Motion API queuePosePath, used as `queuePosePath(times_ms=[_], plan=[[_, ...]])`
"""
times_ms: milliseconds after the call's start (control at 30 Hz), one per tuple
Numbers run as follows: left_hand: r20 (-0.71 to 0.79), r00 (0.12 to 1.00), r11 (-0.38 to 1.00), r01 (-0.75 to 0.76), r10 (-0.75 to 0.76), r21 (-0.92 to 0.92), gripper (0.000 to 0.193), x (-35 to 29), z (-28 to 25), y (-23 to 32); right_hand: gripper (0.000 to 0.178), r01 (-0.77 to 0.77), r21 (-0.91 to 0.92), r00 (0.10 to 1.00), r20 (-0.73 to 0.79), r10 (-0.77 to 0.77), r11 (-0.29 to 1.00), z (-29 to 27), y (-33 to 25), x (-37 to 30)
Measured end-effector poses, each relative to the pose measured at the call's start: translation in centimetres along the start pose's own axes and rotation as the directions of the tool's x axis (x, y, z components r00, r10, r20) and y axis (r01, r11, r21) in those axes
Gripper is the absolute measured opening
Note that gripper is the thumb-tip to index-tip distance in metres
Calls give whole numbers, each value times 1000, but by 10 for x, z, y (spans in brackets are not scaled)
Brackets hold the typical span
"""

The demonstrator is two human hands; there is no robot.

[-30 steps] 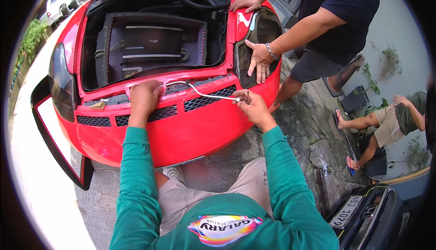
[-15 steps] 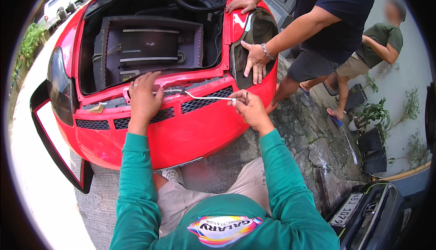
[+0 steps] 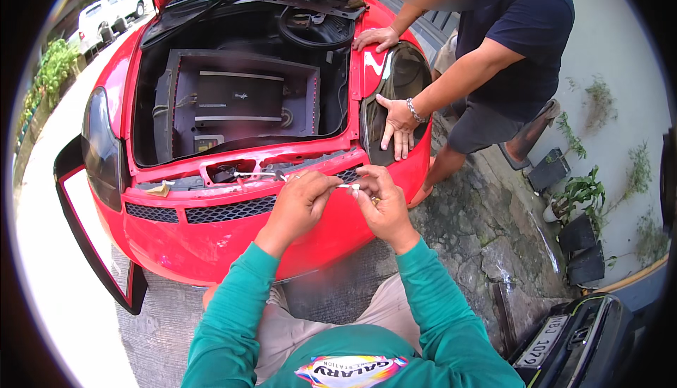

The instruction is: The person works on the front of a red car with the hood open, installing a strip of red LED lights along the edge of the hood. They use a screwdriver to secure the strip and connect wires to the car's electrical system. Another person assists by holding the hood and observing the process.

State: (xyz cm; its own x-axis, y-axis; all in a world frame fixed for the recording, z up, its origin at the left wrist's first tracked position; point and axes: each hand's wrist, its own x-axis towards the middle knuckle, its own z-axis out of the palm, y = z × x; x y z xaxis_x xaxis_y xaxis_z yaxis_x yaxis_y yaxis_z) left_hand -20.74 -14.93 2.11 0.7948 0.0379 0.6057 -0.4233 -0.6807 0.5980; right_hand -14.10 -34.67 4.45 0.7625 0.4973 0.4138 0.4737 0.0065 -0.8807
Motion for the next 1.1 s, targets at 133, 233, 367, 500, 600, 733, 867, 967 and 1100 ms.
queuePosePath(times_ms=[133, 233, 367, 500, 600, 733, 867, 967, 1100], plan=[[21, 1000, 996, -25, 23, 91, 18, 4, -3, 2, 14, 93, -124, 992, 97, -81, 988, -7, 16, 0], [16, 999, 991, -38, 37, 132, 17, 4, -4, 13, 15, -25, 52, 1000, 21, 24, 998, -3, 8, -6], [-19, 998, 965, -56, 63, 257, 15, 8, -19, 24, 14, 67, -28, 997, 28, -66, 997, -1, 5, -3], [-12, 1000, 953, -9, 14, 303, 15, 13, -31, 44, 16, -41, 41, 998, 51, 39, 998, -8, 4, -4], [25, 999, 981, 29, -34, 194, 18, 17, -31, 51, 16, -93, 102, 994, 72, 86, 990, -3, -3, -5], [82, 995, 997, 51, -56, 60, 21, 40, -40, 78, 17, -155, 117, 987, 70, 148, 981, -13, -38, -2], [234, 963, 991, 119, -132, 67, 13, 80, -64, 136, 16, -258, 52, 965, 55, 255, 965, -53, -105, 2], [309, 938, 986, 169, -158, -7, 10, 112, -86, 179, 26, -330, 114, 944, 43, 327, 937, -68, -158, 0], [344, 862, 899, 427, -372, -98, 14, 141, -114, 235, 48, -454, 135, 890, 33, 454, 881, -89, -236, -10]])
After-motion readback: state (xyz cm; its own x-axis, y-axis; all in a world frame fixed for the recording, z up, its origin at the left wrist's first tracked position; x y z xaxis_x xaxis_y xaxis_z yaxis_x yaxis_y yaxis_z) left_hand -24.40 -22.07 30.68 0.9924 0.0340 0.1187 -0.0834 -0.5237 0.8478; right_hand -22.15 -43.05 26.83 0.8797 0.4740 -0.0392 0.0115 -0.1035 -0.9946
